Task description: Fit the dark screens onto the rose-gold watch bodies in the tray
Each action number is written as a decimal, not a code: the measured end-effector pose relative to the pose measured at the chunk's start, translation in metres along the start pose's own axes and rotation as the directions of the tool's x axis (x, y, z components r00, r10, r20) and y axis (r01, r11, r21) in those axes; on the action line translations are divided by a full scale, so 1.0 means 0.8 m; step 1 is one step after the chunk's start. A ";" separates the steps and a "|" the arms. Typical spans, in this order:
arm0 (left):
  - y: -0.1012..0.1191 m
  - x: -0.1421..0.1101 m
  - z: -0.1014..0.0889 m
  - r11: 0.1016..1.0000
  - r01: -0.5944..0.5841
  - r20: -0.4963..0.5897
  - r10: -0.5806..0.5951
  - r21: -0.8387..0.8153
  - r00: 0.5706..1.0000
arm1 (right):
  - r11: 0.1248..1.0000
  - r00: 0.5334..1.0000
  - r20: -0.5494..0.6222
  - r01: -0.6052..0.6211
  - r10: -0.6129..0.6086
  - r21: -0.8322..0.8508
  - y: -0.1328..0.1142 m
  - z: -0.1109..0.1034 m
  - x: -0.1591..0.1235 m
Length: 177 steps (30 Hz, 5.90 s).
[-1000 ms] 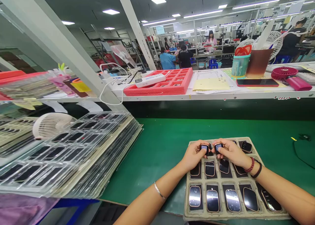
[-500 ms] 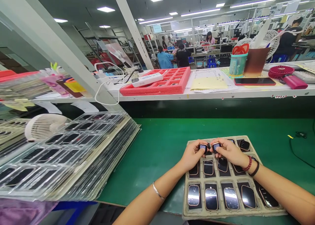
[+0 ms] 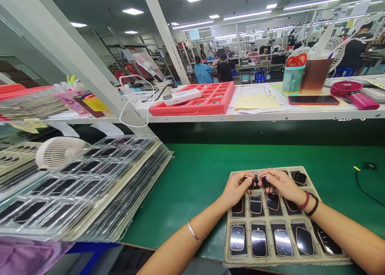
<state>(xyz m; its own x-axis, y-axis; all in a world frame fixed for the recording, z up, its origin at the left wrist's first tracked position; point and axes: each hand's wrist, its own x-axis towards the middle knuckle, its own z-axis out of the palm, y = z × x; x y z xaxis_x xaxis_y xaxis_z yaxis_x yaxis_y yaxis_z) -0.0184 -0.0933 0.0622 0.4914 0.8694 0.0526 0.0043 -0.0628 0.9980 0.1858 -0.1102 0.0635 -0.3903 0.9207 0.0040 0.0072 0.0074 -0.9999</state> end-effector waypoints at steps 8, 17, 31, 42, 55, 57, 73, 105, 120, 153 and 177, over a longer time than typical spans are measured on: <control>-0.006 0.001 0.000 0.988 -0.083 -0.063 0.092 0.131 0.994 | 0.991 0.995 0.023 0.102 -0.100 -0.088 -0.002 0.005 -0.003; -0.003 0.000 -0.002 0.994 -0.011 -0.057 0.018 0.110 0.998 | 0.992 0.999 -0.030 0.042 -0.046 -0.121 -0.003 0.004 -0.002; -0.006 0.001 -0.001 0.991 -0.050 -0.069 0.059 0.126 0.996 | 0.997 0.996 0.057 0.069 -0.067 -0.037 -0.002 0.004 -0.003; -0.001 -0.001 0.001 0.999 -0.031 -0.059 0.032 0.015 0.998 | 1.000 0.999 -0.030 0.010 -0.011 -0.022 -0.005 0.003 -0.003; -0.006 0.001 0.001 0.996 -0.053 -0.056 0.057 0.066 0.997 | 1.000 1.000 -0.013 0.010 -0.010 -0.013 -0.003 0.004 -0.004; -0.005 0.000 0.002 0.994 -0.054 -0.059 0.060 0.090 0.996 | 0.999 0.999 0.006 0.033 -0.033 -0.020 -0.005 0.006 -0.004; 0.002 0.000 0.002 0.999 -0.012 -0.038 0.014 0.052 0.999 | 0.998 0.999 0.027 -0.021 0.022 -0.060 -0.008 0.001 -0.003; -0.002 0.000 0.002 0.984 -0.092 -0.075 0.105 0.151 0.992 | 0.999 0.999 0.030 0.028 -0.027 -0.046 -0.008 0.004 -0.003; 0.004 -0.001 0.003 0.989 -0.089 -0.074 0.098 0.114 0.992 | 0.998 0.998 0.056 0.010 -0.007 -0.061 -0.007 0.003 -0.005; -0.008 0.000 -0.001 0.981 -0.069 -0.071 0.084 0.181 0.994 | 0.998 0.998 0.040 0.043 -0.041 -0.051 -0.004 0.003 -0.005; -0.004 0.000 -0.001 0.975 -0.080 -0.075 0.097 0.205 0.992 | 0.995 0.999 0.032 0.038 -0.035 -0.093 -0.003 0.003 -0.004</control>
<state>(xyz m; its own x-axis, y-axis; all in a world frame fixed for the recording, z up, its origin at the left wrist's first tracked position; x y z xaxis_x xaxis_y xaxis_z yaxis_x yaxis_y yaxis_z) -0.0193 -0.0929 0.0591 0.4223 0.8936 0.1519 0.1436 -0.2314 0.9622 0.1848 -0.1144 0.0656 -0.4191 0.9071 0.0389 0.0776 0.0785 -0.9939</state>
